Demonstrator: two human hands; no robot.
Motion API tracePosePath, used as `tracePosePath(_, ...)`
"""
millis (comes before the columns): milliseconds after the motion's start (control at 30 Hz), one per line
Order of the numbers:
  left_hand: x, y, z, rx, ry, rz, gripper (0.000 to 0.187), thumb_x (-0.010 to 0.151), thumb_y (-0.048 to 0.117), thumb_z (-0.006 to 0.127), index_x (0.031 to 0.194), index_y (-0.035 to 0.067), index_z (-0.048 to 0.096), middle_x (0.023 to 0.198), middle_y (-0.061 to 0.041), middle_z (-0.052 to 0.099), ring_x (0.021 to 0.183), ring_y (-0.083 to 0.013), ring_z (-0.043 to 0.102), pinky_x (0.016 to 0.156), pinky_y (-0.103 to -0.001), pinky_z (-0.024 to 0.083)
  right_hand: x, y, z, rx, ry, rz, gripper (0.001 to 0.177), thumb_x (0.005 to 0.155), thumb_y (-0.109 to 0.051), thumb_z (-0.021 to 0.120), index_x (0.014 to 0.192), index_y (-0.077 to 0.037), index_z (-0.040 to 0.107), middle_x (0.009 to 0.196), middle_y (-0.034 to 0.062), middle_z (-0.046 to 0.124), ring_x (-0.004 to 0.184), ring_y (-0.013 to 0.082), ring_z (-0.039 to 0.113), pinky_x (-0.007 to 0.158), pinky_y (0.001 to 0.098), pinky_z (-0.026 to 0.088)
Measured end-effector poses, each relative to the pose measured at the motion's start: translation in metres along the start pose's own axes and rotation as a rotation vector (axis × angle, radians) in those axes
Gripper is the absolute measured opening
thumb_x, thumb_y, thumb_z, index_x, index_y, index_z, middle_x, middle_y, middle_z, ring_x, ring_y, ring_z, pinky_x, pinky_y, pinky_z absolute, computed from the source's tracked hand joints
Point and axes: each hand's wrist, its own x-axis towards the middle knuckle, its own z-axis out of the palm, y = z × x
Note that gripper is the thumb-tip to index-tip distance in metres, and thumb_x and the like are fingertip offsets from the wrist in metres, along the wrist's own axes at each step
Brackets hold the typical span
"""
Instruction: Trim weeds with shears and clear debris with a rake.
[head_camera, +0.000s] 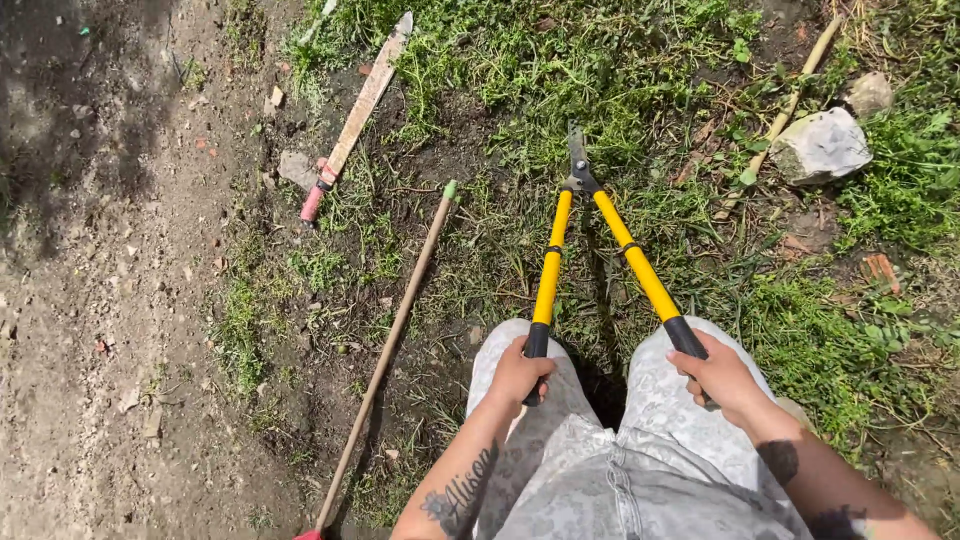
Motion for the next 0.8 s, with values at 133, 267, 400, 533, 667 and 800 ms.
tracePosePath(133,-0.019,0.005,-0.044,-0.005,0.023,-0.026,0.04,0.076,0.0,0.069,0.114,0.003,0.059,0.062,-0.004,0.058,0.038,-0.0142,0.052,0.035,-0.032,0.042,-0.003,0.016,-0.043,-0.022,0.02,-0.056,0.044,0.09,-0.019,0.076,0.129,-0.007,0.06,0.067,0.0011,0.05,0.043,0.0117,0.042,0.038,0.0335,0.034)
tracePosePath(267,0.011,-0.018,-0.085,0.053,0.032,-0.072,0.031,0.072,-0.002,0.076,0.102,0.001,0.068,0.064,-0.006,0.063,0.04,-0.0141,0.055,0.037,-0.031,0.041,0.015,0.017,-0.075,-0.27,0.161,-0.01,0.064,0.085,-0.021,0.081,0.145,-0.022,0.06,0.06,0.0069,0.056,0.039,0.0163,0.044,0.039,0.0366,0.036)
tracePosePath(400,0.045,0.01,-0.089,0.187,0.119,-0.046,0.025,0.071,-0.001,0.076,0.094,-0.005,0.067,0.061,-0.007,0.063,0.04,-0.0153,0.056,0.038,-0.032,0.043,0.045,0.001,-0.083,-0.573,0.267,-0.103,0.074,0.08,-0.029,0.082,0.15,-0.031,0.057,0.059,0.0088,0.062,0.044,0.0172,0.056,0.046,0.035,0.046)
tracePosePath(533,0.031,0.038,-0.094,0.245,0.128,-0.023,0.032,0.067,-0.001,0.076,0.099,-0.003,0.073,0.063,-0.003,0.063,0.042,-0.0114,0.056,0.041,-0.028,0.046,0.053,-0.003,-0.093,-0.676,0.269,-0.117,0.077,0.078,-0.035,0.083,0.15,-0.034,0.056,0.063,0.0104,0.069,0.05,0.0198,0.063,0.053,0.0369,0.053)
tracePosePath(667,0.006,0.06,-0.087,0.186,0.065,0.007,0.037,0.067,-0.001,0.077,0.104,0.0,0.073,0.062,-0.004,0.063,0.041,-0.0117,0.055,0.04,-0.029,0.043,0.048,0.01,-0.116,-0.755,0.287,-0.196,0.075,0.079,-0.042,0.08,0.149,-0.036,0.056,0.077,0.0091,0.076,0.064,0.0211,0.07,0.067,0.0381,0.056)
tracePosePath(800,0.004,0.074,-0.081,0.182,0.105,-0.047,0.049,0.065,-0.005,0.075,0.113,0.002,0.076,0.062,-0.004,0.063,0.038,-0.0139,0.055,0.038,-0.03,0.042,0.064,-0.011,-0.119,-0.836,0.33,-0.22,0.079,0.075,-0.046,0.081,0.149,-0.039,0.056,0.086,0.0085,0.079,0.071,0.0203,0.073,0.076,0.0374,0.058)
